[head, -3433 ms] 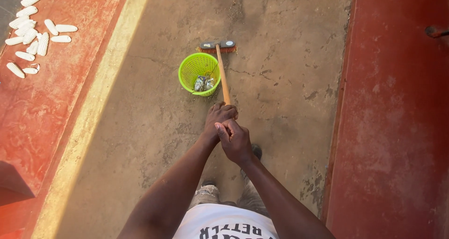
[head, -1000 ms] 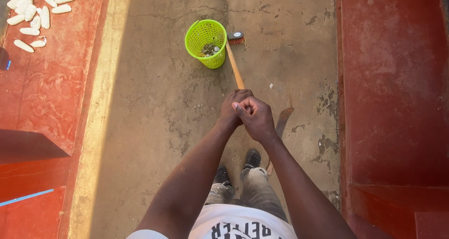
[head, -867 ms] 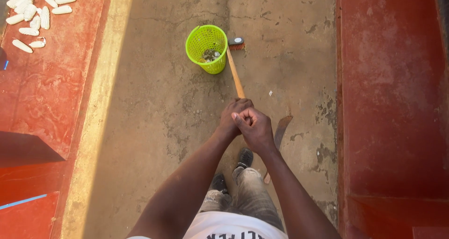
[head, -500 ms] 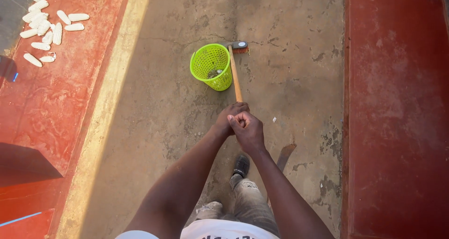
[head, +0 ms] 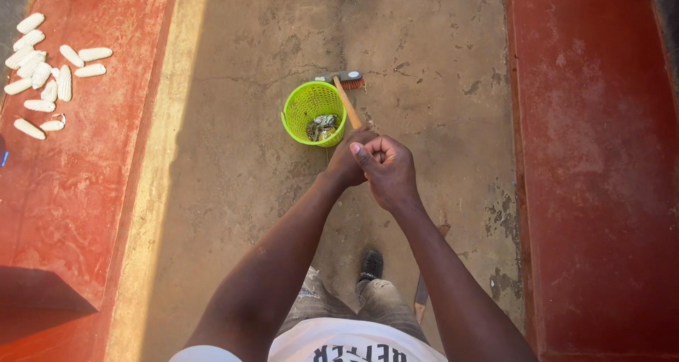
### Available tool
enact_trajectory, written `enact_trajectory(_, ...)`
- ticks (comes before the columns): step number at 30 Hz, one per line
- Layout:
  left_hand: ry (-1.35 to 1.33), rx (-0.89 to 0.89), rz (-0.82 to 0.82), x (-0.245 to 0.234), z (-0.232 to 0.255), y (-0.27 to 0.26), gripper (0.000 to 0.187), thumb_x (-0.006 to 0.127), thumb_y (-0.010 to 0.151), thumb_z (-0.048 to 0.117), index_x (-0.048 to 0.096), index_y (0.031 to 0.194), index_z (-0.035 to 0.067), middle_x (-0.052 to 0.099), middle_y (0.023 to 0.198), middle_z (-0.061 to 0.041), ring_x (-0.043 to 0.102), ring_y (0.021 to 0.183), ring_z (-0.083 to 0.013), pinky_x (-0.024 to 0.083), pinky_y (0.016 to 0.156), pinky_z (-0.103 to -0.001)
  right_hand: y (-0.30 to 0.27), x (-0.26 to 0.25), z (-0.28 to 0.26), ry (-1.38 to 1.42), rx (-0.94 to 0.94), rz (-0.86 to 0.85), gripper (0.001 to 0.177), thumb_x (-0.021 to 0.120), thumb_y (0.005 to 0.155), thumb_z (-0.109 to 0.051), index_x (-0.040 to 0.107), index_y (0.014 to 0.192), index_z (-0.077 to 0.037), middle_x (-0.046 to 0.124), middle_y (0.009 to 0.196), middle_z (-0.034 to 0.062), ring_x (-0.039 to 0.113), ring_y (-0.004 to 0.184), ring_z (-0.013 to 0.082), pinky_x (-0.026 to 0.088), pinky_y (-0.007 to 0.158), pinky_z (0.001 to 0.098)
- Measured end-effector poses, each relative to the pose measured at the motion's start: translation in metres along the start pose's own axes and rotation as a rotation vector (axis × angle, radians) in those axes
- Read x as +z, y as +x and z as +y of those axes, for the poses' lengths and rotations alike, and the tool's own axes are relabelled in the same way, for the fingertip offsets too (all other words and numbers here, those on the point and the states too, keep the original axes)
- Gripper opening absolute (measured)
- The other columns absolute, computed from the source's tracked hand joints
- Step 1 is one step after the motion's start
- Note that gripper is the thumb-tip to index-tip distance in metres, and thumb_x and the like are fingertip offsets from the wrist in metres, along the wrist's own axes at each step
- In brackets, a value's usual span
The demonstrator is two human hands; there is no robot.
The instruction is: The recorder uses a broom to sweep dirt and debris from an outdoor concrete floor near a house.
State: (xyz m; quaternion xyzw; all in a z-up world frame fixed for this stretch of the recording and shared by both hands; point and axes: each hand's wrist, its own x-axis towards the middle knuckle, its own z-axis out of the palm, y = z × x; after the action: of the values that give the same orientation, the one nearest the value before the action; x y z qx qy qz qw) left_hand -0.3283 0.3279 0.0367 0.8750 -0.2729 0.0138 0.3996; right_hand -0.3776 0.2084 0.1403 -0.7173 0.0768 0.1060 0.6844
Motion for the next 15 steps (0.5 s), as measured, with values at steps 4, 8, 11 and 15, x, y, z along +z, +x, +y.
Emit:
enact_trajectory(4, -0.161, -0.059, -0.076, -0.022, -0.053, -0.020, 0.017, 0.072, 0.077, 0.014, 0.061, 0.088, 0.007, 0.065, 0.094, -0.009, 0.063, 0.097, -0.0324, 0.050, 0.088, -0.043, 0.016, 0.056, 0.033, 0.144, -0.014, -0.004, 0.024, 0.075, 0.096, -0.023, 0.063, 0.086, -0.004, 0.053, 0.063, -0.0057, 0.042, 0.052, 0.0009, 0.035, 0.044, 0.0210)
enact_trajectory(8, -0.188, 0.013, -0.101, -0.073, -0.094, -0.032, 0.020, 0.073, 0.074, 0.016, 0.059, 0.084, 0.006, 0.063, 0.088, -0.010, 0.062, 0.093, -0.0321, 0.050, 0.088, -0.042, 0.029, 0.126, 0.025, 0.142, -0.010, 0.049, 0.023, 0.075, 0.096, -0.022, 0.063, 0.085, -0.005, 0.053, 0.063, -0.0064, 0.042, 0.053, 0.0005, 0.036, 0.045, 0.0212)
enact_trajectory(11, -0.221, 0.143, -0.016, -0.102, -0.136, -0.042, 0.014, 0.070, 0.081, 0.015, 0.060, 0.085, 0.007, 0.063, 0.088, -0.008, 0.062, 0.092, -0.0284, 0.048, 0.094, -0.043, 0.039, 0.172, -0.002, 0.046, -0.051, 0.083, 0.023, 0.075, 0.096, -0.022, 0.064, 0.084, -0.005, 0.053, 0.065, -0.0063, 0.044, 0.056, 0.0008, 0.040, 0.049, 0.0218)
enact_trajectory(15, -0.825, -0.095, -0.107, -0.124, -0.186, -0.070, 0.029, 0.044, 0.111, 0.022, 0.061, 0.091, 0.009, 0.063, 0.090, 0.000, 0.061, 0.086, -0.0166, 0.049, 0.103, -0.036, 0.038, 0.228, -0.021, -0.131, -0.313, 0.092, 0.023, 0.076, 0.094, -0.018, 0.061, 0.082, -0.005, 0.058, 0.079, 0.0017, 0.053, 0.074, 0.0091, 0.048, 0.068, 0.0286)
